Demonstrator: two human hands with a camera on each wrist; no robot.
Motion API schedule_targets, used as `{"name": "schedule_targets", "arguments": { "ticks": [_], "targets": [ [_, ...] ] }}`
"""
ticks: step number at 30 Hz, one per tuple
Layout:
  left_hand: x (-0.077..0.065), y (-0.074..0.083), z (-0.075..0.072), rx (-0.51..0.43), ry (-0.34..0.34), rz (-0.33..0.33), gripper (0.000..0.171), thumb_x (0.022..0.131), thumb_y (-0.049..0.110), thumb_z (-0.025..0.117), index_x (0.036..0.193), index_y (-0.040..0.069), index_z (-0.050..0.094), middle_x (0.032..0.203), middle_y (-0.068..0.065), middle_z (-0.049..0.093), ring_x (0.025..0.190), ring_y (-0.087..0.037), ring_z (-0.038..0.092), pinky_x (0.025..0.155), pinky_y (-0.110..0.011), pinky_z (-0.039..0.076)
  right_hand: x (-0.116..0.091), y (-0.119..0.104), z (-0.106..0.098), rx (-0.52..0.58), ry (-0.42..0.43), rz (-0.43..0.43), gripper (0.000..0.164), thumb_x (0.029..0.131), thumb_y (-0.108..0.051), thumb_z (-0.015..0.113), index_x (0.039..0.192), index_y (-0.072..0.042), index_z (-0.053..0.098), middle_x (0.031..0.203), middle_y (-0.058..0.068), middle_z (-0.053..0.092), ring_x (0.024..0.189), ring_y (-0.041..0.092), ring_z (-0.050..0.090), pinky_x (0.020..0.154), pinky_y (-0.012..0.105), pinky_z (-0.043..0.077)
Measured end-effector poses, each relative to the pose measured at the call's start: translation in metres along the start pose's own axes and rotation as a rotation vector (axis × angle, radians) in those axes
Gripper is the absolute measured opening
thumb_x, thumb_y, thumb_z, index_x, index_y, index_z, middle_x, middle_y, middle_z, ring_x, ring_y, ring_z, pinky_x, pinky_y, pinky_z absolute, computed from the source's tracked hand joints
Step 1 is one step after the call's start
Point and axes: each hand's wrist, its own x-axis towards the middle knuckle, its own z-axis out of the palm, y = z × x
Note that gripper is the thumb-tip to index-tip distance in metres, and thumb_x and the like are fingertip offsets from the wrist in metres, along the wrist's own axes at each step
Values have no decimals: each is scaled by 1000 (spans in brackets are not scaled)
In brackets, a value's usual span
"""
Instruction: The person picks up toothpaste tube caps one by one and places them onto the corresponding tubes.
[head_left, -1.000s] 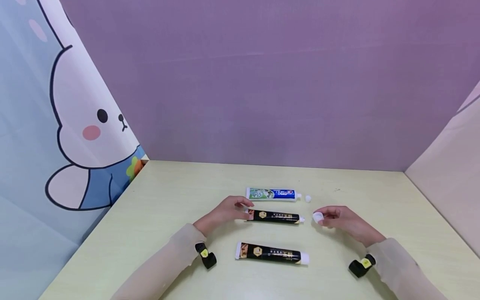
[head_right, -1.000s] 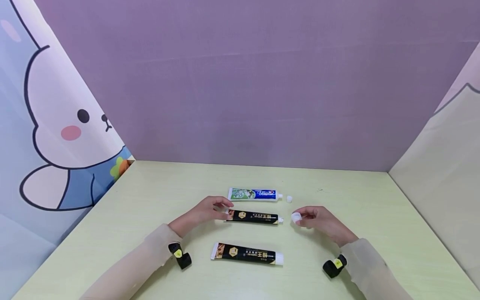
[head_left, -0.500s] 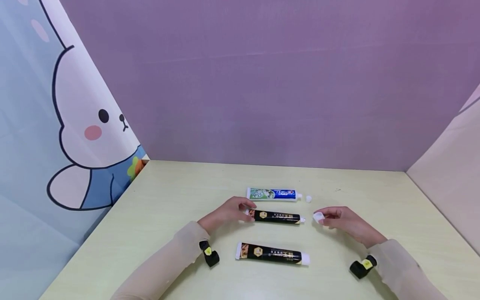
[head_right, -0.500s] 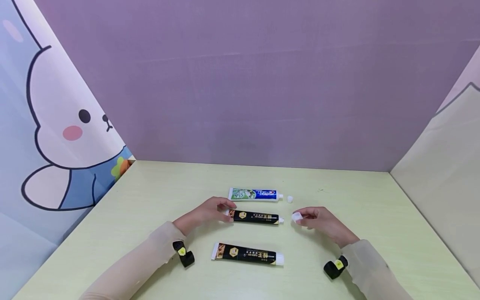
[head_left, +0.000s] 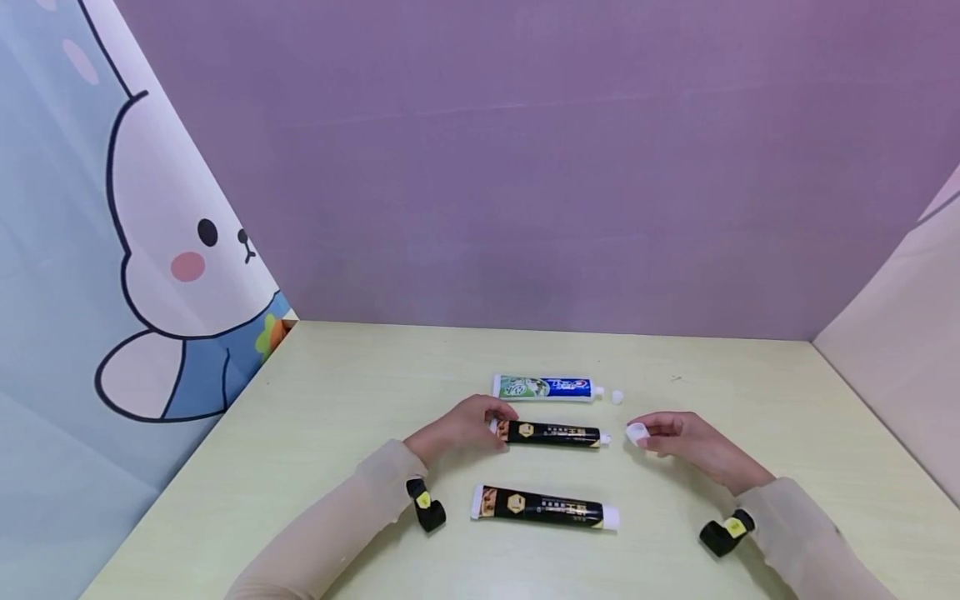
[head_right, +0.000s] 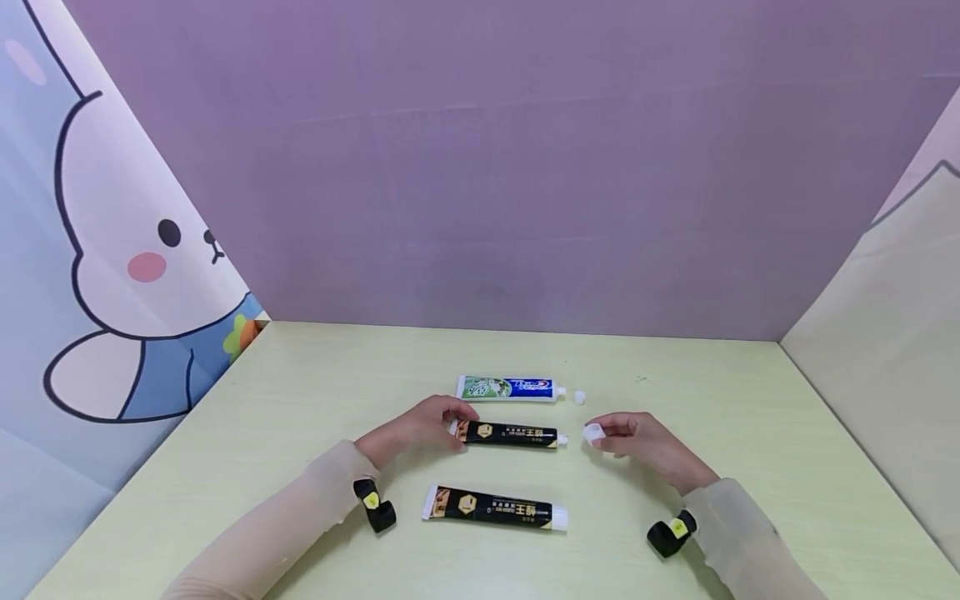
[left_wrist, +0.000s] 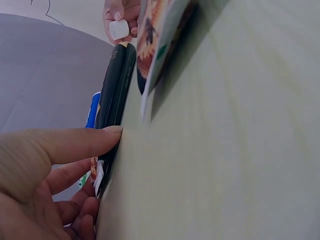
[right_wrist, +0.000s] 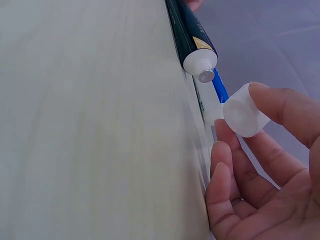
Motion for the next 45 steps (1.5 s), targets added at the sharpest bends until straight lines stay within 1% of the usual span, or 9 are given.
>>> {"name": "schedule_targets", "arguments": {
  "ticks": [6, 11, 17, 22, 27, 33, 36, 41, 45],
  "targets": [
    [-1, 4, 2, 76, -14, 0, 40, 65, 7, 82, 102, 11, 67, 93, 4, 61, 86, -11, 52, 84, -28, 42, -1, -2, 0, -5, 9, 11, 46, 88, -18, 65, 126, 6, 53, 108, -2, 64, 92, 10, 55, 75, 29, 46],
    [-2, 4, 1, 73, -29, -1, 38, 65, 7, 81, 100, 10, 66, 91, 3, 59, 85, -11, 51, 82, -29, 43, 0, -1, 0, -11, 6, 2, 44, 89, -17, 65, 125, 7, 53, 109, 0, 64, 94, 10, 56, 78, 28, 46],
    [-4, 4, -1, 65, -10, -6, 33, 67, 11, 78, 97, 12, 66, 91, 3, 60, 85, -13, 51, 82, -31, 43, 1, -3, 2, -3, 25, 20, 41, 87, -18, 67, 118, 6, 53, 100, 2, 62, 88, 12, 56, 75, 26, 47],
    [-7, 3, -3, 49, 8, 9, 29, 70, 11, 75, 96, 7, 63, 88, 1, 59, 80, -13, 50, 74, -28, 44, 2, -1, 3, 30, 26, 20, 36, 86, -16, 68, 112, 6, 53, 94, 2, 62, 83, 12, 57, 73, 25, 48],
    [-10, 3, -4, 17, -17, 3, 31, 74, 12, 70, 102, 5, 59, 85, -1, 54, 73, -13, 48, 66, -26, 42, 1, 0, 2, 24, 21, 5, 35, 86, -16, 68, 110, 6, 53, 93, 2, 62, 82, 12, 57, 71, 26, 49],
    [-11, 4, -2, 77, -57, -36, 29, 78, 20, 68, 103, 8, 58, 86, 0, 55, 74, -14, 49, 66, -28, 42, 1, -1, 1, 24, 27, 9, 36, 86, -16, 68, 111, 6, 53, 93, 3, 62, 82, 11, 57, 72, 26, 49],
    [-12, 6, -1, 102, -53, -33, 27, 77, 24, 71, 98, 10, 60, 88, 1, 57, 76, -14, 50, 68, -28, 42, 1, -2, 2, 24, 23, 2, 37, 87, -16, 67, 112, 7, 52, 94, 2, 63, 83, 10, 57, 72, 26, 49],
    [-12, 7, 0, 93, -40, -17, 26, 79, 33, 74, 87, 13, 60, 76, 2, 54, 66, -12, 46, 58, -26, 39, -1, -2, 1, 22, 19, -7, 38, 88, -17, 66, 114, 8, 52, 95, 3, 62, 84, 12, 57, 74, 27, 49],
    [-13, 7, 1, 114, -23, 19, 28, 81, 38, 72, 86, 13, 60, 72, 3, 51, 63, -11, 43, 56, -25, 38, -3, -2, 1, 18, 25, -1, 38, 89, -17, 65, 115, 7, 51, 96, 4, 61, 85, 14, 57, 74, 28, 49]
  ]
}}
